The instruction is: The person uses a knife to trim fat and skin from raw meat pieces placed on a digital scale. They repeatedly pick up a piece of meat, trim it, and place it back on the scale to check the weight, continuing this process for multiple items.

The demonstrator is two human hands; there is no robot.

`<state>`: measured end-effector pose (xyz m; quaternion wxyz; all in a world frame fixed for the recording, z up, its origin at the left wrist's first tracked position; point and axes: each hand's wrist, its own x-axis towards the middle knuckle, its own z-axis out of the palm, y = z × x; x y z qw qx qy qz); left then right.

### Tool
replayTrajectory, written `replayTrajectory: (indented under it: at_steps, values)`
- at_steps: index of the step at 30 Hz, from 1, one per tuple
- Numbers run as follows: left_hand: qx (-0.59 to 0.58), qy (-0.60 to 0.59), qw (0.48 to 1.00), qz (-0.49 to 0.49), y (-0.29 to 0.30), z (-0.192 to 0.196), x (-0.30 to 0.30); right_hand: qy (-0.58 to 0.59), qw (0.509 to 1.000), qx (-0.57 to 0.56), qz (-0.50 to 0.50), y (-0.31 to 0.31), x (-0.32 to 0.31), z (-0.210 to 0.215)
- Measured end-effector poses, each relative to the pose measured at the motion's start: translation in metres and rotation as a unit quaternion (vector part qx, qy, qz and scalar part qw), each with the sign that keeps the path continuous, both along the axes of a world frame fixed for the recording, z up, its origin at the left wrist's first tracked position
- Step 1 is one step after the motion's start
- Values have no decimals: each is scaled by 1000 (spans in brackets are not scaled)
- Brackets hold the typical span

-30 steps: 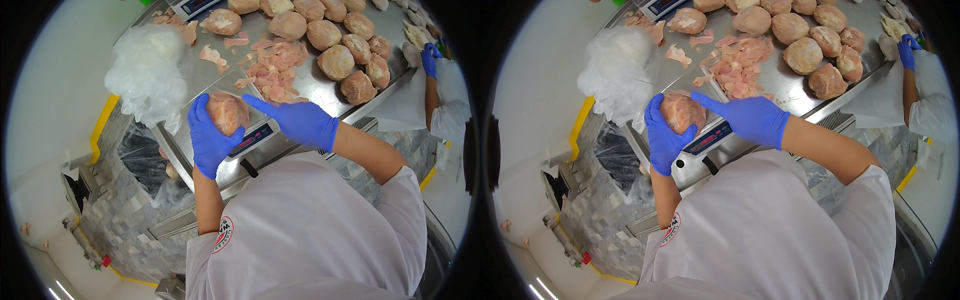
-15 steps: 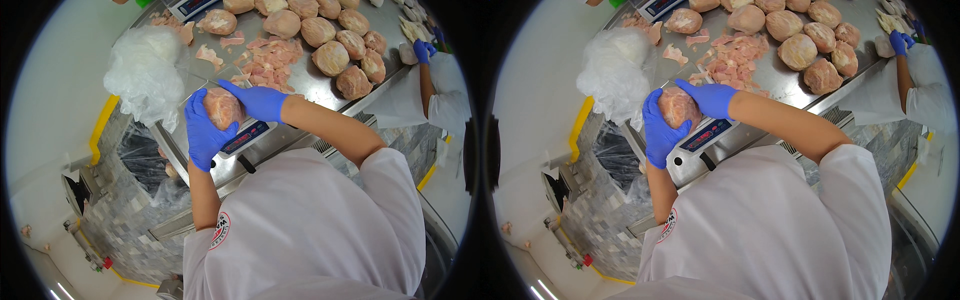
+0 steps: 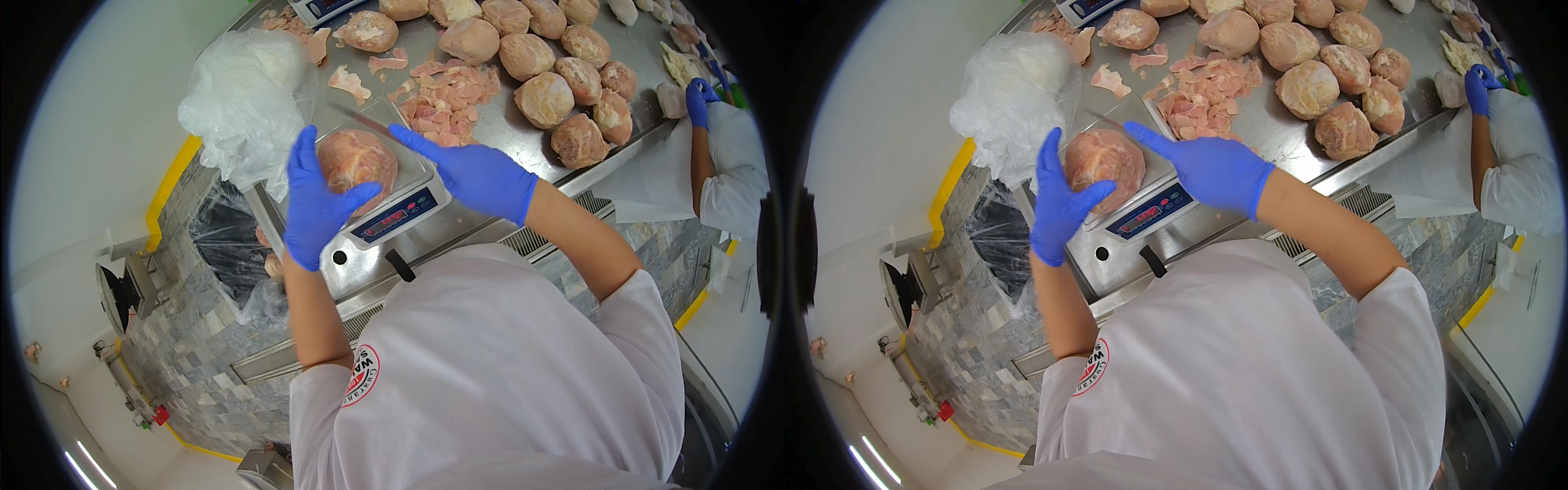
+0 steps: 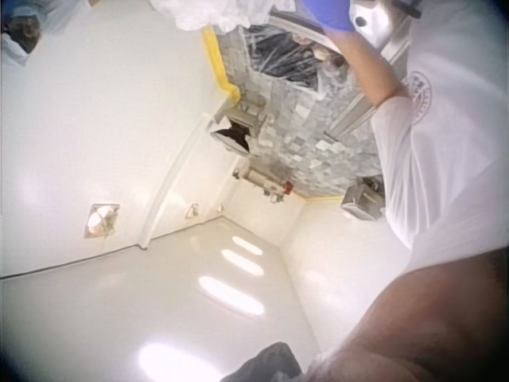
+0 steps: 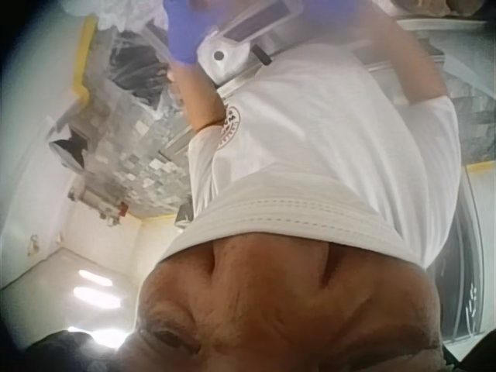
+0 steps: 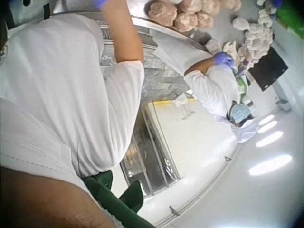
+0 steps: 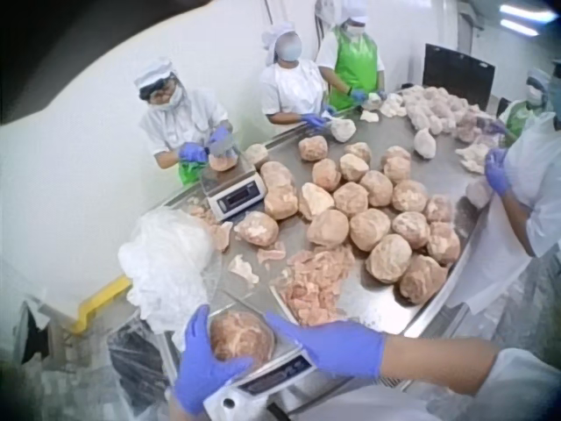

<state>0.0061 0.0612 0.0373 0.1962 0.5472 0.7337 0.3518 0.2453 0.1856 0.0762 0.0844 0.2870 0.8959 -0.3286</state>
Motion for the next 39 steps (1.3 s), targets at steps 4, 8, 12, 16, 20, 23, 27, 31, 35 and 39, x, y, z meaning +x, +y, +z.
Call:
replayTrajectory:
  at_steps: [4, 8, 12, 16, 20, 23, 27, 31, 35, 39]
  values:
    - [-45, 101, 993, 32, 5, -10, 20, 21, 997, -67, -11, -11, -10, 3]
    - [-26, 132, 991, 22, 4, -13, 20, 130, 991, -21, 5, 0, -40, -35]
    - [-13, 125, 992, 18, 8, -13, 21, 201, 979, -14, -10, 16, -69, -106]
    - [-10, 70, 997, -21, 3, -10, 6, 50, 971, -231, -41, 11, -47, -52]
    - [2, 180, 963, -201, 4, 8, -41, 31, 970, -236, -57, 18, -11, -44]
    - [40, 102, 983, -145, 1, 16, -46, 67, 985, -146, -63, 20, -7, -35]
    - [-10, 69, 997, -27, 3, 1, -15, 112, 993, 19, -20, 1, -3, -24]
    - [-39, 124, 990, 62, 4, -2, 9, 77, 992, 102, 18, -26, -4, -2]
    - [-48, 130, 986, 98, 8, -1, 19, 52, 983, 175, 30, -36, -7, -5]
    - [-38, 161, 981, 103, 10, -5, 21, 109, 989, 100, 1, -32, -37, -11]
